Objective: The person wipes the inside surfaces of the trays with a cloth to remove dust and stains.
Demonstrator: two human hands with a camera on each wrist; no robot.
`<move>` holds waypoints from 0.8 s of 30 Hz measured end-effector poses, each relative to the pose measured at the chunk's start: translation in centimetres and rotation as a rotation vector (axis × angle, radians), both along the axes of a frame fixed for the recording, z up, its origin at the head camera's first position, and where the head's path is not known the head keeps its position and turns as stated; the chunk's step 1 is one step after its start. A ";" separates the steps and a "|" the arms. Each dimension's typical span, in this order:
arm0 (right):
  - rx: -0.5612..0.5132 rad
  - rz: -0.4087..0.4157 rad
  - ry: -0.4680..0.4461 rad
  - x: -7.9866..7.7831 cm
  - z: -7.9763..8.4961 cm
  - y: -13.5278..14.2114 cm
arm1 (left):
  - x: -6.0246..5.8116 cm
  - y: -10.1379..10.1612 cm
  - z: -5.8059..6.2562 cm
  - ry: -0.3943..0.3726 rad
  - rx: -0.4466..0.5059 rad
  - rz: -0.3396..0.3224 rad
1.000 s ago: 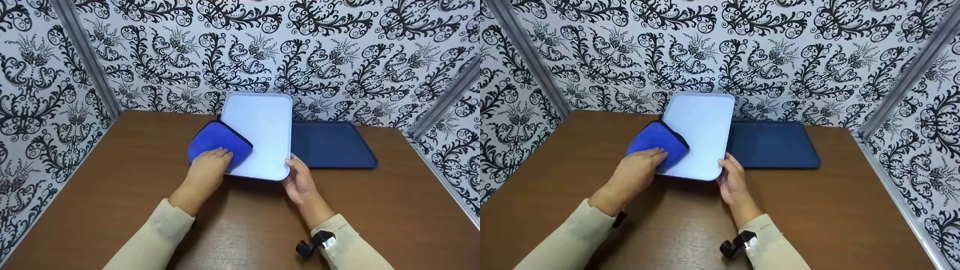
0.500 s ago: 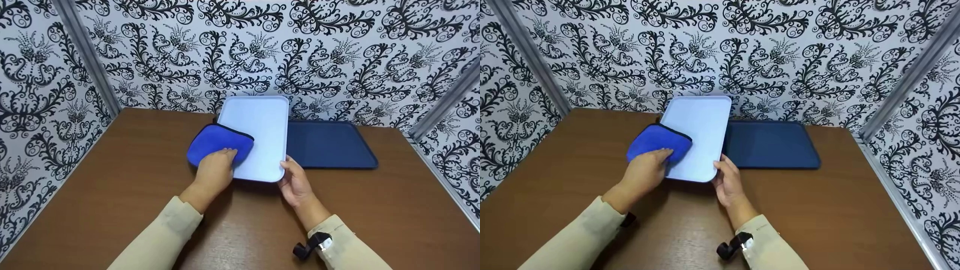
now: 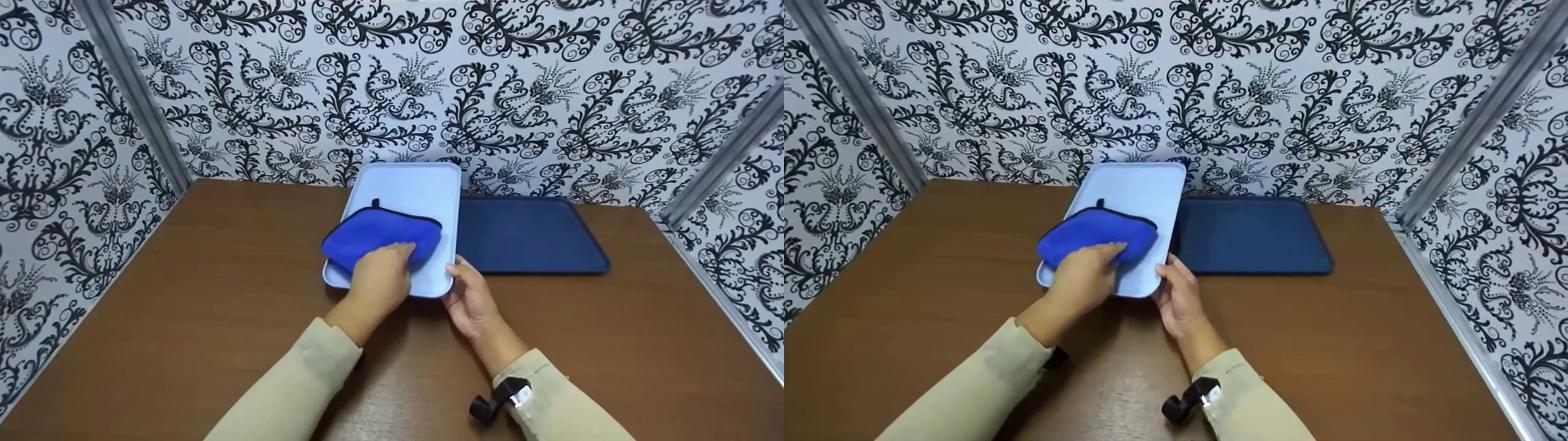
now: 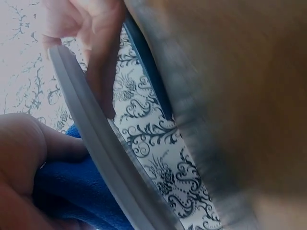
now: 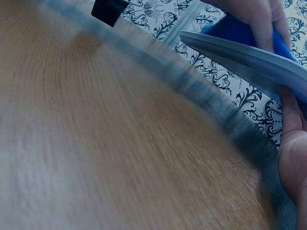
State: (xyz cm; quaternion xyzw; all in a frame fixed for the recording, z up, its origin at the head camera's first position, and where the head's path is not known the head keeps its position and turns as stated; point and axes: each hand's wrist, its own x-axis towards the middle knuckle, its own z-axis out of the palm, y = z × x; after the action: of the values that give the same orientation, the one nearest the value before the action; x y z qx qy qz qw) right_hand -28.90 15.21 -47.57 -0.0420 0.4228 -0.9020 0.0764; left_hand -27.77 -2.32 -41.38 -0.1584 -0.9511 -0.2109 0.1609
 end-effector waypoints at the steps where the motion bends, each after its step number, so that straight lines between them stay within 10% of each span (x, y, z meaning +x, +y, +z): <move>1: 0.002 -0.003 -0.003 0.0 0.0 -0.1 | -0.1 0.3 0.1 -0.014 0.008 0.000; 14: 0.002 -0.004 -0.019 -0.2 -0.2 -0.1 | -0.5 3.0 0.6 -0.066 0.018 -0.020; 24: -0.006 0.029 -0.008 -0.2 -0.2 -0.3 | -1.2 1.7 1.0 0.079 -0.306 -0.265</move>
State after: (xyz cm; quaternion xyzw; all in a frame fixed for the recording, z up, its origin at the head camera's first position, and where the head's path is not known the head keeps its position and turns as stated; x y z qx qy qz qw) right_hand -29.11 14.96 -47.81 -0.0448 0.4192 -0.9022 0.0911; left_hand -29.01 -0.65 -40.34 -0.3130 -0.9358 -0.0768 0.1429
